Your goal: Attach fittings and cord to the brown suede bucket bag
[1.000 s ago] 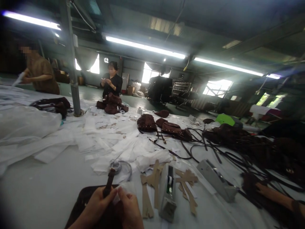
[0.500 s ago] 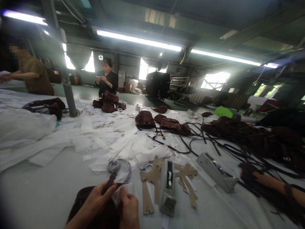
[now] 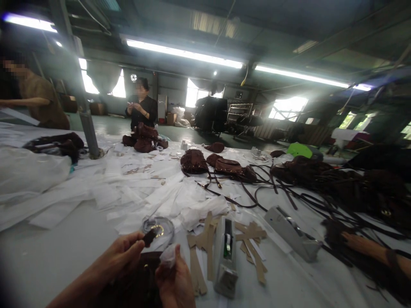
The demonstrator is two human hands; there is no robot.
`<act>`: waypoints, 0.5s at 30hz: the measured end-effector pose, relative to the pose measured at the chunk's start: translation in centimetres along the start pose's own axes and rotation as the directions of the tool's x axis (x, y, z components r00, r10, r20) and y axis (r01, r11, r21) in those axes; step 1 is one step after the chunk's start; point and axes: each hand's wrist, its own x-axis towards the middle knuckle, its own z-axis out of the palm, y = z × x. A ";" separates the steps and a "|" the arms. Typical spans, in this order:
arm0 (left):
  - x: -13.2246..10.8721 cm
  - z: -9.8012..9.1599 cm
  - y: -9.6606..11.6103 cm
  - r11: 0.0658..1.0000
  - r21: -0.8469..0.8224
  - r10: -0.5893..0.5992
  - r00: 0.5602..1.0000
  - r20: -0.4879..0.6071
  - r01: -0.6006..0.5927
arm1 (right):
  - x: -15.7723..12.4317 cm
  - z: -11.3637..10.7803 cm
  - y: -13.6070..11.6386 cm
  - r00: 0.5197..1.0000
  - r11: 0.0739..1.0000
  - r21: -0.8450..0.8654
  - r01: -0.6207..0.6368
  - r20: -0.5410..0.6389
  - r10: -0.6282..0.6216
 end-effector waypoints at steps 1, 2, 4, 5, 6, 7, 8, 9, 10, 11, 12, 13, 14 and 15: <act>0.1 0.2 -0.4 1.000 -0.027 -0.013 1.000 -0.015 0.012 | 0.0 0.1 0.0 1.000 1.000 0.005 -0.015 -0.007 0.015; 0.2 0.3 -0.9 0.998 -0.048 -0.029 0.999 -0.025 0.028 | 0.0 0.1 0.0 1.000 1.000 0.002 -0.016 0.001 0.016; 0.1 0.4 -2.0 0.996 -0.067 -0.055 0.998 -0.026 0.053 | -0.1 0.2 0.1 0.999 1.000 -0.015 0.007 0.051 -0.007; 0.0 0.3 -2.6 0.996 -0.067 -0.065 0.998 -0.019 0.063 | -0.2 0.2 0.1 0.996 0.999 -0.020 0.026 0.083 -0.024; -0.2 0.2 -3.1 0.996 -0.065 -0.069 0.998 -0.010 0.068 | -0.2 0.2 0.2 0.993 0.999 -0.019 0.042 0.109 -0.040; -0.4 0.1 -3.6 0.995 -0.068 -0.071 0.997 0.002 0.071 | -0.2 0.3 0.2 0.991 0.999 -0.017 0.048 0.125 -0.046; -0.6 0.0 -4.0 0.994 -0.078 -0.076 0.997 0.010 0.076 | -0.3 0.3 0.2 0.990 0.999 -0.014 0.043 0.135 -0.041; -0.8 -0.1 -4.3 0.992 -0.097 -0.076 0.997 0.011 0.076 | -0.3 0.3 0.1 0.990 0.999 -0.012 0.030 0.138 -0.028; -0.9 -0.1 -4.6 0.991 -0.118 -0.070 0.997 0.012 0.071 | -0.3 0.3 0.1 0.990 1.000 -0.014 0.017 0.140 -0.015; -1.1 -0.1 -4.7 0.989 -0.135 -0.061 0.998 0.010 0.062 | -0.4 0.3 0.0 0.990 1.000 -0.020 0.008 0.142 -0.005; -1.2 -0.1 -4.8 0.988 -0.144 -0.050 0.999 0.007 0.051 | -0.4 0.4 0.0 0.989 1.000 -0.026 0.007 0.148 -0.003; -1.3 0.0 -4.8 0.989 -0.142 -0.035 0.999 0.010 0.036 | -0.5 0.4 0.0 0.988 0.999 -0.031 0.014 0.155 -0.009; -1.4 0.1 -4.7 0.991 -0.130 -0.014 1.000 0.019 0.017 | -0.5 0.4 0.0 0.987 0.999 -0.037 0.022 0.161 -0.016; -1.5 0.2 -4.5 0.993 -0.116 0.004 0.999 0.035 0.000 | -0.6 0.5 0.0 0.986 0.999 -0.043 0.029 0.165 -0.022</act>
